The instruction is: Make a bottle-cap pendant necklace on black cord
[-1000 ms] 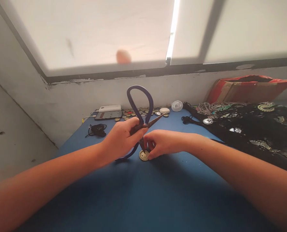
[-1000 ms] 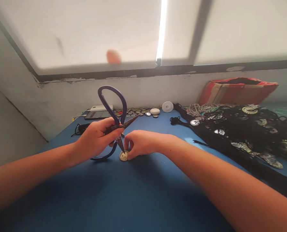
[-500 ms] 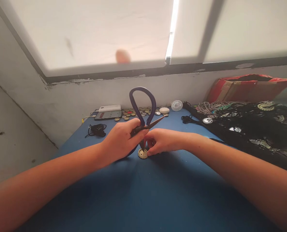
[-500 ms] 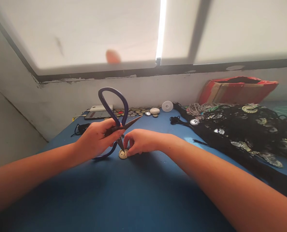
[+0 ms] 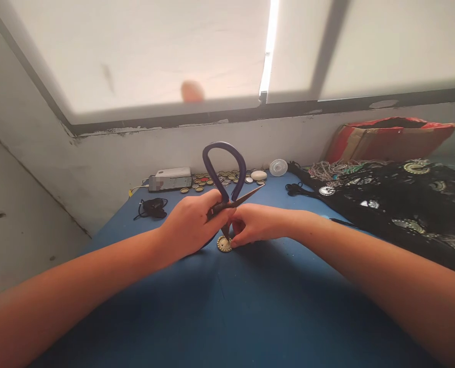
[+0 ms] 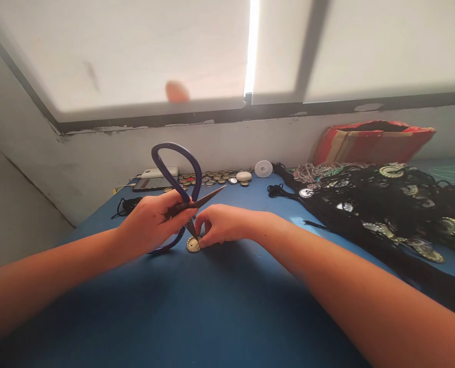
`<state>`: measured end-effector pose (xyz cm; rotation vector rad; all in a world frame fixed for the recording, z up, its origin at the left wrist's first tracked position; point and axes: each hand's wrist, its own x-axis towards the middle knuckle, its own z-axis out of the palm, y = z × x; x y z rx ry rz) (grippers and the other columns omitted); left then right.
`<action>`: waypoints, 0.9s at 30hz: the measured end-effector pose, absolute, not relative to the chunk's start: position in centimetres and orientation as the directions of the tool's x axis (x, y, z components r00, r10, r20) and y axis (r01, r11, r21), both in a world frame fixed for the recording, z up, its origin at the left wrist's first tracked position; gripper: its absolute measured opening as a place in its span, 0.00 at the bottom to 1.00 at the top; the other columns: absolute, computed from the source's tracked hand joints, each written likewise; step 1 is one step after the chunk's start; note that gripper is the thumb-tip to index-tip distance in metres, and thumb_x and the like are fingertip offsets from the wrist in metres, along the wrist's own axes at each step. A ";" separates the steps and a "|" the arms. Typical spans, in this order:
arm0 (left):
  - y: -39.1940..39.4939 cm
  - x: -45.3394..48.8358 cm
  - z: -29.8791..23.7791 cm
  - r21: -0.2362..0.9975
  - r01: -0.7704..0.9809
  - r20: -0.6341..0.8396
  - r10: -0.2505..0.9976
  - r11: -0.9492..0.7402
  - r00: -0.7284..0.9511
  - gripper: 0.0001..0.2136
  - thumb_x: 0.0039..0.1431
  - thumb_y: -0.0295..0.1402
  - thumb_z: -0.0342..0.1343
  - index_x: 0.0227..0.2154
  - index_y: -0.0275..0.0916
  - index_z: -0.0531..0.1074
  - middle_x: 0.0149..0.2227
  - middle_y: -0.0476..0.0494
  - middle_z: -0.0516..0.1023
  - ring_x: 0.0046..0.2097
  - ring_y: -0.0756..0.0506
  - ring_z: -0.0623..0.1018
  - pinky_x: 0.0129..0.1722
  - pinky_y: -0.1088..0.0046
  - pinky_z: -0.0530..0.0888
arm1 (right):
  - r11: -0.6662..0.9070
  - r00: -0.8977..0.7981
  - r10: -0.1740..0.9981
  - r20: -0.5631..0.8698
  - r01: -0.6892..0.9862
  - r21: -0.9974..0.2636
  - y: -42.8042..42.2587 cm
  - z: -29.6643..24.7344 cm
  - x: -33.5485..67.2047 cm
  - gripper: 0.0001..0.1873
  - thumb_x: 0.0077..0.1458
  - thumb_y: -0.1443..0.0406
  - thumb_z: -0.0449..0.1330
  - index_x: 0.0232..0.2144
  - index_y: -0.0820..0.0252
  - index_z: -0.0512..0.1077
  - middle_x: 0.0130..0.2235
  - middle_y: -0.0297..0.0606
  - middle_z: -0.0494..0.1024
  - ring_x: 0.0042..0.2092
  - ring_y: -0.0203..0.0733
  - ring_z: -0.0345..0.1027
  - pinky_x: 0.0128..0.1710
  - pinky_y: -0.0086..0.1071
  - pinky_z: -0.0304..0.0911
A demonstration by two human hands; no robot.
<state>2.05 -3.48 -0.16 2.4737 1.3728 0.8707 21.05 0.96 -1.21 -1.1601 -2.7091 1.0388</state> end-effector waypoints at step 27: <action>-4.0 2.4 -0.1 0.341 0.719 0.427 0.781 -0.606 0.456 0.08 0.60 0.37 0.51 0.31 0.39 0.69 0.21 0.53 0.66 0.23 0.52 0.60 0.25 0.75 0.59 | 0.401 -0.742 0.630 -0.229 0.563 -0.722 1.9 -0.7 22.0 0.09 0.52 0.62 0.58 0.35 0.60 0.73 0.28 0.32 0.74 0.28 0.34 0.70 0.30 0.28 0.63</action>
